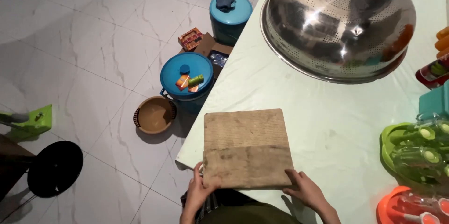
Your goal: A person is wiping a table surface with a cloth, including folding and refolding the cloth.
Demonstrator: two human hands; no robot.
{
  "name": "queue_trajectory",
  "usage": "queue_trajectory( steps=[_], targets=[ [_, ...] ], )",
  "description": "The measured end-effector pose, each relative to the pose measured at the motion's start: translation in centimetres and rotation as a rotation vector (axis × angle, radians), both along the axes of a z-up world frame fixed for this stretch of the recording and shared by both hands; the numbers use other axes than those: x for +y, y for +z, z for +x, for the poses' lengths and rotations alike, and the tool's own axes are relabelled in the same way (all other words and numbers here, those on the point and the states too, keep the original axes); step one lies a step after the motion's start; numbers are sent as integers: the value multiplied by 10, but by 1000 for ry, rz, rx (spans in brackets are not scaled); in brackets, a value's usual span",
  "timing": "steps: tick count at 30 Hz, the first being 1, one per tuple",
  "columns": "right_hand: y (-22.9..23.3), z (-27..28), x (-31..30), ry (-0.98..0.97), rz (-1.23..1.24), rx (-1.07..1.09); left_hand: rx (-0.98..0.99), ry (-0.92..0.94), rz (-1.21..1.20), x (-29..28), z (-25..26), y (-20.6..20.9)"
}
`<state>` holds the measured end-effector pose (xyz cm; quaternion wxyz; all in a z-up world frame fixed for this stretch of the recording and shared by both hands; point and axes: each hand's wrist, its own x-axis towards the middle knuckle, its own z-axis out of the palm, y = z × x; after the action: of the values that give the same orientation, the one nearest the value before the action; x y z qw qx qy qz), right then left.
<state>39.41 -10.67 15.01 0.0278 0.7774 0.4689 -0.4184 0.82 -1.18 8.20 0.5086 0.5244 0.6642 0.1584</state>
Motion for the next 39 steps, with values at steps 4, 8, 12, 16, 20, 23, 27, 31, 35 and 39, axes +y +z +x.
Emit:
queue_trajectory(
  steps=[4,8,12,16,20,23,27,31,35,39],
  targets=[
    [-22,8,0,168,72,-120,238,-333,83,0,0,-14],
    [-49,28,1,253,218,-218,343,-508,274,7,2,-12],
    [10,32,12,312,75,-141,360,-650,222,13,-7,26],
    [44,40,7,311,-29,129,283,-812,7,15,-19,45],
    [41,53,17,248,10,138,-140,-392,-255,22,-9,102],
    [49,50,34,-12,92,201,-180,-268,-232,35,-10,79],
    [33,45,60,-183,283,354,-253,-61,-184,51,14,54],
    [-80,59,82,-303,401,167,1,12,39,71,26,-60],
    [-89,20,67,-356,480,-203,287,90,427,54,47,-85],
    [-69,-6,58,-400,352,-143,265,72,306,54,49,-88]
  ],
)
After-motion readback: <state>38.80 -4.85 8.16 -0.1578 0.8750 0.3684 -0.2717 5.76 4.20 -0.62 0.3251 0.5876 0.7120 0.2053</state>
